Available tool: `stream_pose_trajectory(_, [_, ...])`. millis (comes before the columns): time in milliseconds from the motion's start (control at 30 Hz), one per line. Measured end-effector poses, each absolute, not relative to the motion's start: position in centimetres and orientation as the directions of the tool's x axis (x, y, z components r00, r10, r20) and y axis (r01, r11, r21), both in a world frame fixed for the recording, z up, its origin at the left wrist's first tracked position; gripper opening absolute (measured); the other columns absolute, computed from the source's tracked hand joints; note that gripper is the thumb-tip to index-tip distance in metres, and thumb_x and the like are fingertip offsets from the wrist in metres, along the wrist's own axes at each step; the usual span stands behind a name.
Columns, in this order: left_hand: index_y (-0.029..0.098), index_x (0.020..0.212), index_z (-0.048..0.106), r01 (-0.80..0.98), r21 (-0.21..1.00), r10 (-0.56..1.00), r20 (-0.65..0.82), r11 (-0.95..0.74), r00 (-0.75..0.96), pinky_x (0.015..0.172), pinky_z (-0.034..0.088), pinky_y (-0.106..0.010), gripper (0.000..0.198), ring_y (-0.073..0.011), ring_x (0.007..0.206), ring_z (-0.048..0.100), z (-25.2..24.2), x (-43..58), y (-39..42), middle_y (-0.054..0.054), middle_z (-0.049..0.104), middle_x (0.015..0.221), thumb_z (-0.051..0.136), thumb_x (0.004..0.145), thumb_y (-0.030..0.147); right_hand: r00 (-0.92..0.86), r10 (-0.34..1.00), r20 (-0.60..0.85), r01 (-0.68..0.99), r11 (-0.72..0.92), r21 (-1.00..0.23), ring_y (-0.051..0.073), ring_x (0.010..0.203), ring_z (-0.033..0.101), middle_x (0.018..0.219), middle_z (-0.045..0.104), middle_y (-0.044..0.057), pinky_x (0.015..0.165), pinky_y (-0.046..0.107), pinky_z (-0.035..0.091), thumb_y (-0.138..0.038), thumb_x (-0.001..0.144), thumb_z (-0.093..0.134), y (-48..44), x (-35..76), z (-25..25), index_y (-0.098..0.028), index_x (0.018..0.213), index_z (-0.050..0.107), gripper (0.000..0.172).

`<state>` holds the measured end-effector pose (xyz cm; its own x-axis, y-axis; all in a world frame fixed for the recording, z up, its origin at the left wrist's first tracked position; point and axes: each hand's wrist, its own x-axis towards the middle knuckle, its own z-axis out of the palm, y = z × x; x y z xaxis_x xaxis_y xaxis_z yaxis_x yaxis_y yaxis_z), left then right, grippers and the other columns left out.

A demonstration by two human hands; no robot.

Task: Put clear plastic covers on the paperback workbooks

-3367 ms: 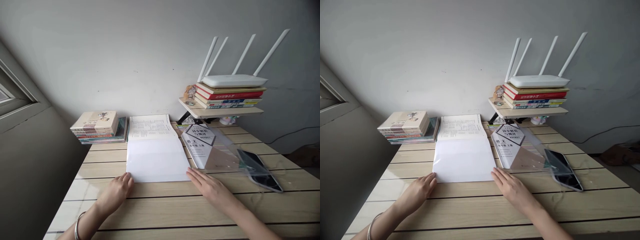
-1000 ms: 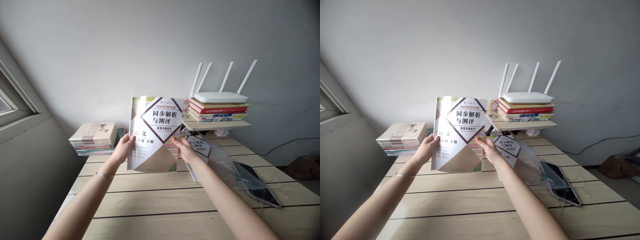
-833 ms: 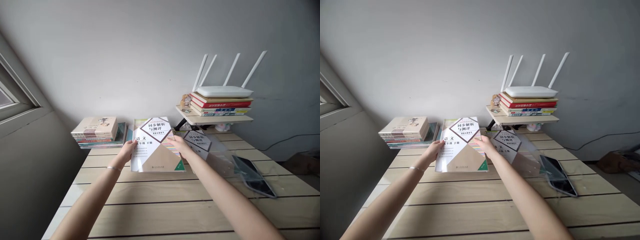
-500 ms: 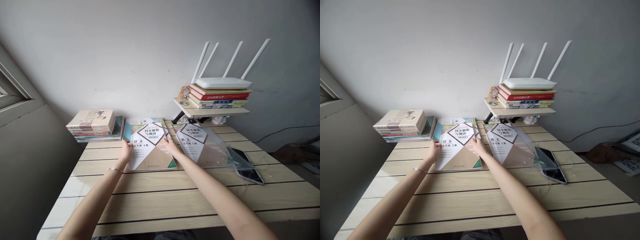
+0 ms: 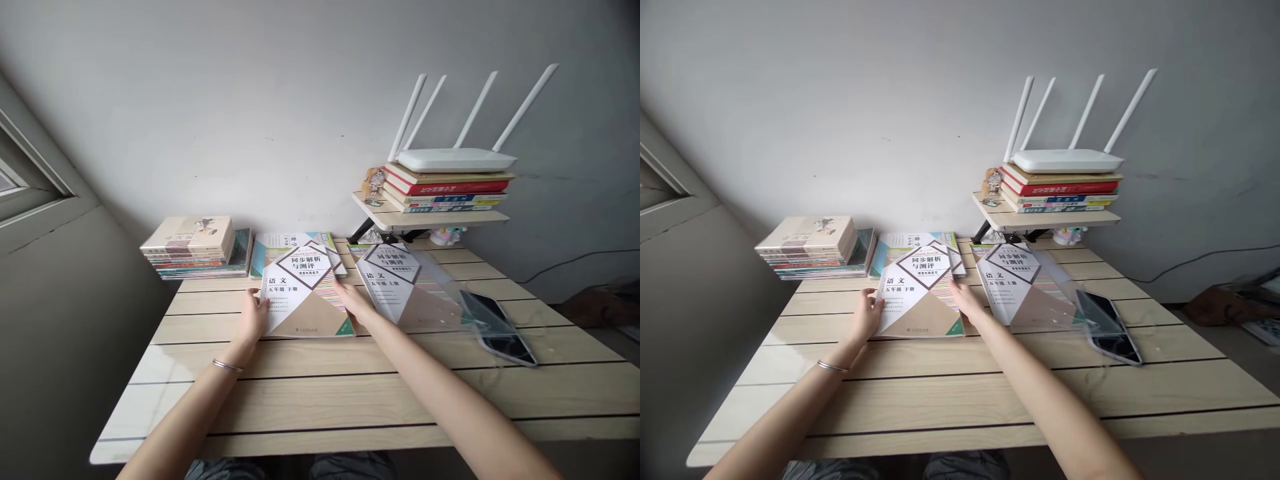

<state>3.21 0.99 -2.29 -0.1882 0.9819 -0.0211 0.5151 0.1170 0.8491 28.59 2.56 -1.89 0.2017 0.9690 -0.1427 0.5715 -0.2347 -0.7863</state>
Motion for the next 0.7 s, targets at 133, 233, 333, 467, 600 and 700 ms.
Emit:
stream_pose_trajectory(133, [0.017, 0.113, 0.037, 0.544, 0.832, 0.980, -0.001, 0.111, -0.200, 0.066, 0.048, -0.030, 0.027, -0.0167, 0.073, 0.062, -2.5, 3.4, 0.5, -0.005, 0.061, 0.086, 0.041, 0.088, 0.026, 0.184, 0.976, -0.116, 0.707, -0.213, -0.675, 0.019, 0.067, 0.059, 0.069, 0.065, 0.004, 0.058, 0.025, 0.038, -0.047, 0.091, 0.034, 0.2, 28.6, -2.1, -0.018, 0.079, 0.060, 0.040])
stream_pose_trajectory(233, [0.015, 0.116, 0.038, 0.612, 0.789, 0.987, 0.045, 0.059, -0.154, 0.067, 0.048, -0.032, 0.027, -0.0190, 0.077, 0.063, -2.4, 3.7, -0.4, -0.009, 0.062, 0.089, 0.037, 0.090, 0.023, 0.213, 0.973, -0.088, 0.759, -0.221, -0.613, 0.019, 0.072, 0.059, 0.078, 0.065, 0.006, 0.058, 0.025, 0.035, -0.039, 0.092, 0.033, -0.7, 28.4, -1.9, -0.020, 0.078, 0.055, 0.033])
stream_pose_trajectory(333, [0.014, 0.116, 0.045, 0.749, 0.661, 0.987, 0.145, -0.043, -0.072, 0.070, 0.048, -0.035, 0.029, -0.0228, 0.087, 0.062, -1.9, 3.6, -1.5, -0.016, 0.056, 0.109, 0.033, 0.090, 0.016, 0.236, 0.969, -0.067, 0.803, -0.233, -0.549, 0.021, 0.079, 0.059, 0.086, 0.065, 0.009, 0.059, 0.026, 0.032, -0.036, 0.094, 0.032, -0.8, 28.1, -1.7, -0.020, 0.081, 0.054, 0.030])
stream_pose_trajectory(467, [0.016, 0.110, 0.056, 0.899, 0.338, 0.940, 0.288, -0.279, 0.184, 0.083, 0.046, -0.042, 0.029, -0.0268, 0.103, 0.056, -0.5, 3.1, -3.0, -0.017, 0.044, 0.130, 0.034, 0.091, 0.016, 0.248, 0.966, -0.068, 0.848, -0.251, -0.466, 0.022, 0.077, 0.060, 0.086, 0.065, 0.010, 0.056, 0.027, 0.030, -0.035, 0.095, 0.031, -0.7, 27.6, -1.4, -0.020, 0.088, 0.055, 0.030])
stream_pose_trajectory(600, [0.022, 0.107, 0.062, 0.688, 0.087, 0.683, 0.258, -0.721, 0.683, 0.094, 0.043, -0.042, 0.026, -0.0256, 0.112, 0.051, -0.1, 2.7, -4.6, -0.009, 0.054, 0.125, 0.042, 0.091, 0.027, 0.260, 0.964, -0.053, 0.865, -0.257, -0.431, 0.021, 0.078, 0.061, 0.088, 0.066, 0.011, 0.057, 0.027, 0.030, -0.033, 0.096, 0.027, -0.7, 27.1, -1.3, -0.019, 0.093, 0.055, 0.031])
stream_pose_trajectory(700, [0.020, 0.111, 0.062, 0.628, 0.098, 0.626, 0.291, -0.772, 0.723, 0.095, 0.046, -0.039, 0.028, -0.0234, 0.112, 0.053, -1.2, 1.9, -5.2, -0.009, 0.060, 0.119, 0.043, 0.092, 0.027, 0.268, 0.962, -0.042, 0.874, -0.261, -0.410, 0.021, 0.077, 0.061, 0.086, 0.066, 0.011, 0.057, 0.027, 0.030, -0.033, 0.096, 0.027, -0.8, 27.0, -1.3, -0.018, 0.094, 0.055, 0.032])
